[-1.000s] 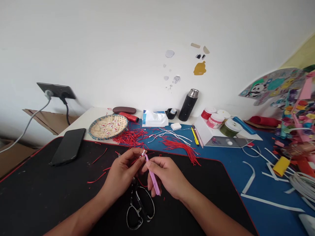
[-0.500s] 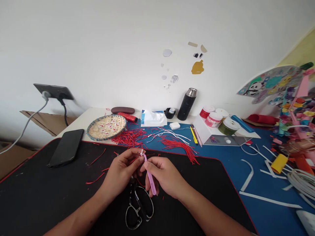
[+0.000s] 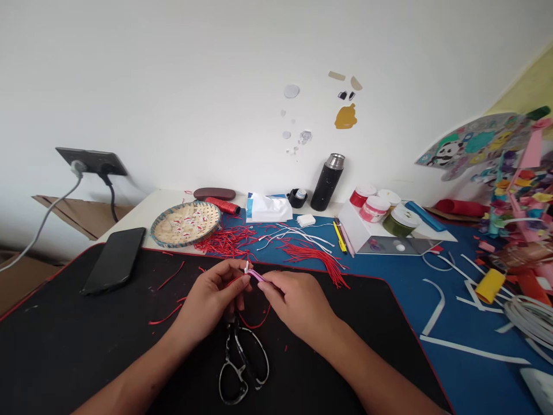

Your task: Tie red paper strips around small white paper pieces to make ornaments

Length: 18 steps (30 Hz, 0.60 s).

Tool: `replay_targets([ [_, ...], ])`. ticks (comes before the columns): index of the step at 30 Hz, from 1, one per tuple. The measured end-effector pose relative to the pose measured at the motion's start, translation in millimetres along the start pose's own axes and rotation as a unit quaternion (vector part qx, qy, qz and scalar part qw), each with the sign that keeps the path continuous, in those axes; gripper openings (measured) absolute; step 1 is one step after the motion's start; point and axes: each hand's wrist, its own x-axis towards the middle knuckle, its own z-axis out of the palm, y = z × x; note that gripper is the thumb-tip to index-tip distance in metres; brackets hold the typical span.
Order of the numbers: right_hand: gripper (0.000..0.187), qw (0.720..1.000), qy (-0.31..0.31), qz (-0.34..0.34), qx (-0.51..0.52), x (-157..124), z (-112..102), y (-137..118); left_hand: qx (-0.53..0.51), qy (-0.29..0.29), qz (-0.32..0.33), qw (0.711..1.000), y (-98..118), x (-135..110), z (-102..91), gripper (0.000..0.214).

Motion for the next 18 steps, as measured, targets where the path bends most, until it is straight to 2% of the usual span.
replay_targets([
  [3,0.022,0.997,-0.004,-0.031,-0.07,0.7,-1.3,4.2,-0.001,-0.011,-0.02,1.0,-0.5,1.4,-1.3,0.045],
  [8,0.025,0.987,-0.017,-0.043,-0.153,1.8,-3.3,6.6,-0.027,-0.029,-0.026,0.999,-2.9,3.5,-0.5,0.043],
  [13,0.022,0.989,-0.022,-0.048,-0.139,1.0,-1.0,5.8,-0.048,-0.03,-0.029,0.998,-4.3,2.8,0.9,0.041],
  [18,0.025,0.996,-0.014,-0.04,-0.076,-1.0,1.2,3.0,-0.023,-0.027,-0.02,0.999,-3.8,1.5,0.9,0.039],
])
